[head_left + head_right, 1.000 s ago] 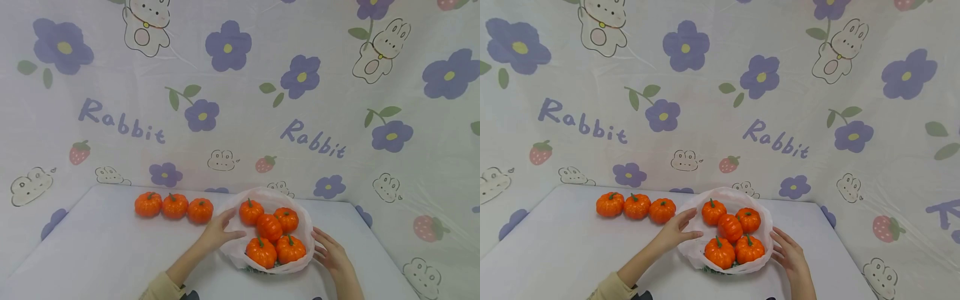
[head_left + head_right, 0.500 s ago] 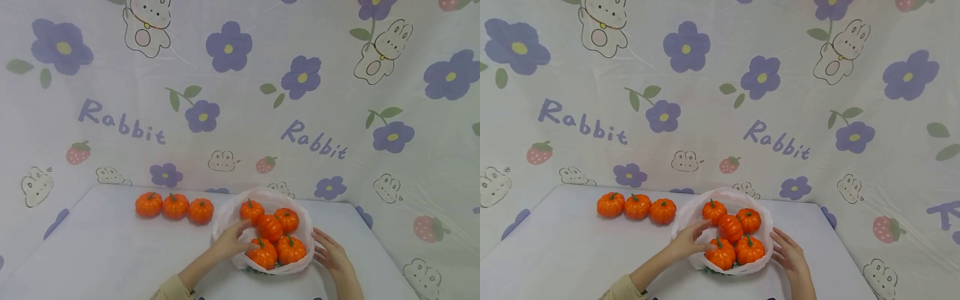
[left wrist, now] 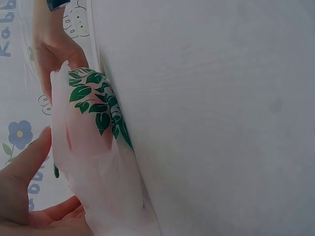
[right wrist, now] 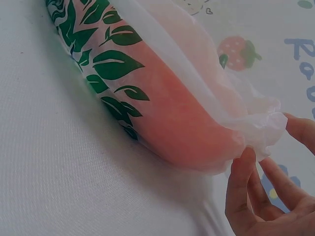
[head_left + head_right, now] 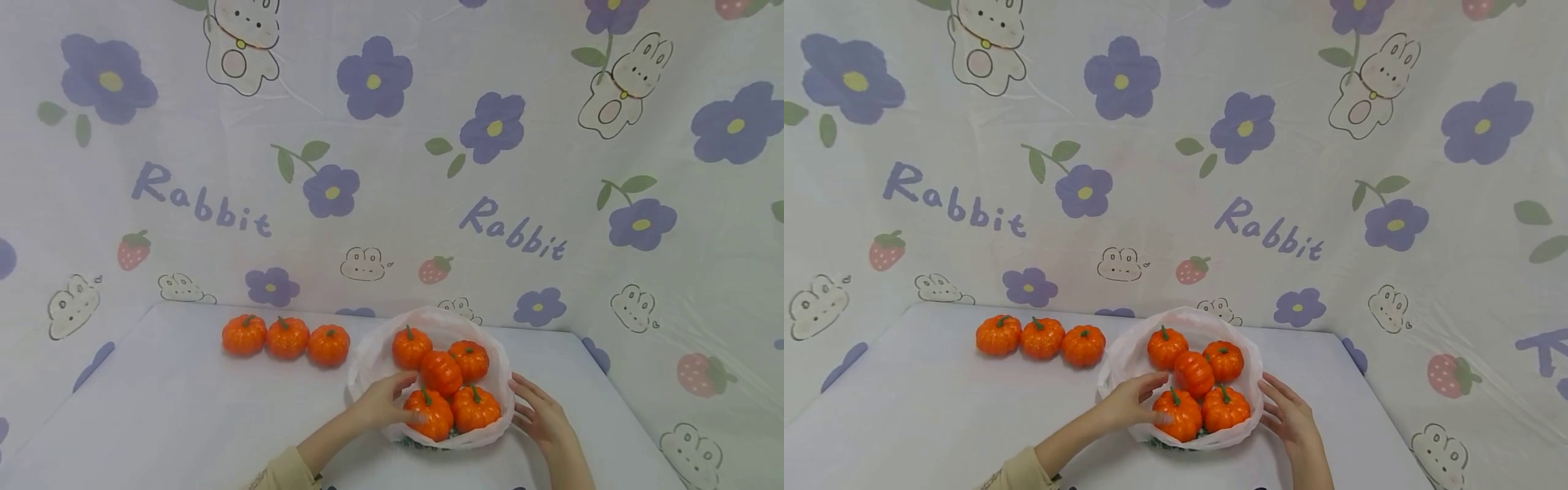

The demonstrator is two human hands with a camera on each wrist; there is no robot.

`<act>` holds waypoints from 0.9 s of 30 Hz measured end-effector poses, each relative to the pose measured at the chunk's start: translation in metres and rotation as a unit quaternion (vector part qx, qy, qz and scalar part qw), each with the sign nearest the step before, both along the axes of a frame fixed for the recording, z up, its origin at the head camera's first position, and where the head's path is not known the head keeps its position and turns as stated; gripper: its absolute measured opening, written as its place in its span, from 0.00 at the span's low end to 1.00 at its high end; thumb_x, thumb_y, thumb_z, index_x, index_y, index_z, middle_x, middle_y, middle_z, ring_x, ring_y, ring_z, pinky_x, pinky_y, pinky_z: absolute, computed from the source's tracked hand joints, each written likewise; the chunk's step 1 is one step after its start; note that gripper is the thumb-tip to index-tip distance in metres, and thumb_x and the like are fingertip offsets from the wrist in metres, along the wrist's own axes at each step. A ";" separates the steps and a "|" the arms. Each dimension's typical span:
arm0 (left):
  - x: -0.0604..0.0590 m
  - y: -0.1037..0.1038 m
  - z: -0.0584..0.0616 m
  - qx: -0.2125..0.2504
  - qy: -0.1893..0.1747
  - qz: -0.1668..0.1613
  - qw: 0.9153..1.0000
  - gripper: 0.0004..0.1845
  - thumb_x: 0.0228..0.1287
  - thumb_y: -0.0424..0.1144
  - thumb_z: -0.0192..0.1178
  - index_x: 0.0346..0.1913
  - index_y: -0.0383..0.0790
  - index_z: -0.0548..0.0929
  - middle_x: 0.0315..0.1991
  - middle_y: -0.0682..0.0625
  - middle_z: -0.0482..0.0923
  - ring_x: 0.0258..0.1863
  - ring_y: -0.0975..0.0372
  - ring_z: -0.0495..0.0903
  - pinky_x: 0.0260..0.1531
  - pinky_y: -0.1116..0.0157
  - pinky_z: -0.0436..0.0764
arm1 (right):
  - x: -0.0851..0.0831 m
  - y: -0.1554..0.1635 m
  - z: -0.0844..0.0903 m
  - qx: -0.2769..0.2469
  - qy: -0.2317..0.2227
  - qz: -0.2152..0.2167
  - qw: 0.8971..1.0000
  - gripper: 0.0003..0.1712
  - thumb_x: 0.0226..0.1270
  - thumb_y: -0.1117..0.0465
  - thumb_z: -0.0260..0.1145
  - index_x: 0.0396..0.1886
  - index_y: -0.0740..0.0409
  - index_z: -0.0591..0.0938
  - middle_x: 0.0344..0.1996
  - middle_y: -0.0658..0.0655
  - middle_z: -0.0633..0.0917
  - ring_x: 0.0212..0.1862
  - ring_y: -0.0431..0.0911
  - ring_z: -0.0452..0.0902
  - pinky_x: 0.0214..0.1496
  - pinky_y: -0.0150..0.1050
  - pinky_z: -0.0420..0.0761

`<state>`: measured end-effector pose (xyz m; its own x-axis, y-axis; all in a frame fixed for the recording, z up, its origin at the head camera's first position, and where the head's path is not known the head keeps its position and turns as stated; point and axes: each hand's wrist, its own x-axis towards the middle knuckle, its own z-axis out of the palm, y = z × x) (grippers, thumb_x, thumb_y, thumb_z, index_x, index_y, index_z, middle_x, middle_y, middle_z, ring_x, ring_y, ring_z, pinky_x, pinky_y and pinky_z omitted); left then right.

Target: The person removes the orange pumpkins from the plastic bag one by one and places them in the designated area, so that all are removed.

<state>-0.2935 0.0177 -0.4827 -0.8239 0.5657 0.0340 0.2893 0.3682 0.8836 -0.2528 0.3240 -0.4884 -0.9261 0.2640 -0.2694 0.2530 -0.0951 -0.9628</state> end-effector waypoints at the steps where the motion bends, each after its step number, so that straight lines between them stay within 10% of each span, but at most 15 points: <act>1: 0.000 0.000 0.000 -0.004 0.000 -0.001 1.000 0.40 0.53 0.39 0.73 0.70 0.39 0.68 0.70 0.43 0.68 0.69 0.48 0.69 0.68 0.48 0.71 | 0.000 0.000 0.000 0.001 -0.001 0.000 1.000 0.39 0.61 0.42 0.69 0.70 0.45 0.71 0.66 0.49 0.69 0.49 0.41 0.76 0.53 0.32 0.80; 27: -0.005 -0.002 -0.007 -0.025 -0.022 -0.026 0.999 0.38 0.49 0.36 0.75 0.66 0.37 0.73 0.67 0.41 0.72 0.67 0.49 0.72 0.66 0.50 0.73 | -0.001 -0.001 0.001 0.007 -0.003 0.009 1.000 0.42 0.63 0.42 0.68 0.73 0.49 0.65 0.70 0.52 0.65 0.50 0.40 0.76 0.57 0.34 0.79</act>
